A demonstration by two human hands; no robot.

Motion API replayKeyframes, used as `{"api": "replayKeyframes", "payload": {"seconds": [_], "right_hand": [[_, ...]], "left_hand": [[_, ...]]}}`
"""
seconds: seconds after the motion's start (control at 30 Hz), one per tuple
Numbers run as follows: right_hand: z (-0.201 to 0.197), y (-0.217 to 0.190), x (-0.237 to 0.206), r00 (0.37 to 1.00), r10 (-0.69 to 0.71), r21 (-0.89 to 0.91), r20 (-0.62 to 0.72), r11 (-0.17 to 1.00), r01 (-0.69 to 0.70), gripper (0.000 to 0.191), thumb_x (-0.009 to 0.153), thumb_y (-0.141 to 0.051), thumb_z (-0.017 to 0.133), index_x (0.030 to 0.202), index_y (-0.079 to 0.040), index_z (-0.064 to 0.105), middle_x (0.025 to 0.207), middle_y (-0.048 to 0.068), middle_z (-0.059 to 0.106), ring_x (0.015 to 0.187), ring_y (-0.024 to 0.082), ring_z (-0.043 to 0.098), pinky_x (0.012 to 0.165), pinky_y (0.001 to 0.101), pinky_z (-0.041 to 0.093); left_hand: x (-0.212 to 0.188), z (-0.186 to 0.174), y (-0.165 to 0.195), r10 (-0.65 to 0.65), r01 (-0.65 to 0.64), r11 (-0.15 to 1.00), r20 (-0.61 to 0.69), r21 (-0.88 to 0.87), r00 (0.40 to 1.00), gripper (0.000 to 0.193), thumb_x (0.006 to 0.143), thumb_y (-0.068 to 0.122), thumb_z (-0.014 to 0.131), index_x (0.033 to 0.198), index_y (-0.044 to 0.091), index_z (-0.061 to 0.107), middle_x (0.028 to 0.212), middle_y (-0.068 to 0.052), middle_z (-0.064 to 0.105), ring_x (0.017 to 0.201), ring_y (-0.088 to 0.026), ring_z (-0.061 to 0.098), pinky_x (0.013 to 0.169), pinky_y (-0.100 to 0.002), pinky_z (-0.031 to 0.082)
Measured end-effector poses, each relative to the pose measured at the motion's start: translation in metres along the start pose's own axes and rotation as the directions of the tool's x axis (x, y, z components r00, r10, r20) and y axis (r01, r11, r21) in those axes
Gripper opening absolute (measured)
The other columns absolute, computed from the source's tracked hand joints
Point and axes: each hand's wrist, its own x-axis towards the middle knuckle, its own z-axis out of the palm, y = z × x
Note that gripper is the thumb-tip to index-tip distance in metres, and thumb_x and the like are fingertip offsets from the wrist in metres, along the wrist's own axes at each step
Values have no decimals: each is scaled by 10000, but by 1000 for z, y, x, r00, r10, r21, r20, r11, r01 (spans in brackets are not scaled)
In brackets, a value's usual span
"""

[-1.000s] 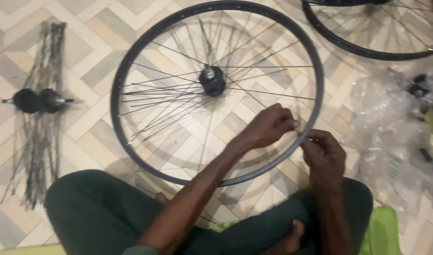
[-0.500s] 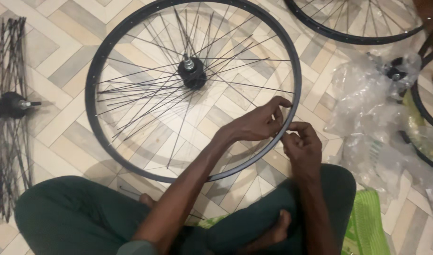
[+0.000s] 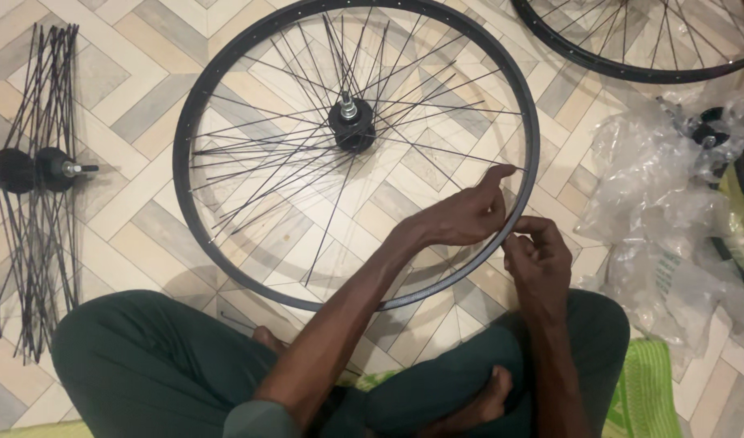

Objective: The person laces a bicycle wheel by inserting spokes into the hub and rim, then securing them with nipples. The person works methodically around the wheel, inserting each spoke and tightening it by hand.

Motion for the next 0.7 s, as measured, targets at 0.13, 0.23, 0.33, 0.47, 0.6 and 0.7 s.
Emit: {"api": "replayKeyframes", "payload": {"seconds": [0.13,0.23,0.33,0.47,0.6,0.7], "right_hand": [[0,1,0,1000,14,-5,-13,1000,-14,145,939,-20,662,1078,-20,622,701,-11,555,591,49,490,526,211,363],[-3,3,0,1000,14,-32,-1,999,-14,145,939,-30,668,1077,-20,628,695,-23,556,602,43,509,540,204,384],[-3,6,1,1000,-6,-5,29,1000,6,142,953,-38,663,1092,-24,637,674,-21,543,587,48,491,534,207,363],[-3,10,1,1000,-2,0,21,1000,2,127,951,-46,672,1075,-31,645,676,-26,555,582,47,497,532,207,373],[0,11,0,1000,26,21,6,999,-26,137,944,-45,672,1077,-40,640,676,-27,565,593,41,505,546,201,388],[2,12,0,1000,29,23,12,999,-29,122,955,-48,672,1074,-39,646,669,-26,551,590,42,497,543,202,382]], "left_hand": [[1,3,-4,-54,54,992,-4,115,999,626,970,178,525,1541,47,306,728,-150,691,707,-279,709,670,-432,506],[1,1,-4,-65,64,995,9,82,998,693,945,189,571,1544,32,259,726,-169,674,697,-288,698,656,-437,516],[0,0,-3,-52,49,997,44,62,998,695,945,170,574,1541,17,250,774,-160,663,711,-296,686,645,-444,519],[-2,0,-2,-85,85,995,1,44,996,650,941,155,515,1536,29,285,721,-123,678,674,-271,702,647,-422,527],[-2,-1,-5,60,-59,998,-5,17,998,664,969,163,560,1525,-11,242,801,-126,664,753,-295,700,686,-432,546],[-3,1,-6,-66,66,985,-8,158,998,601,965,158,493,1537,49,343,688,-128,642,698,-289,682,680,-430,508]]}}
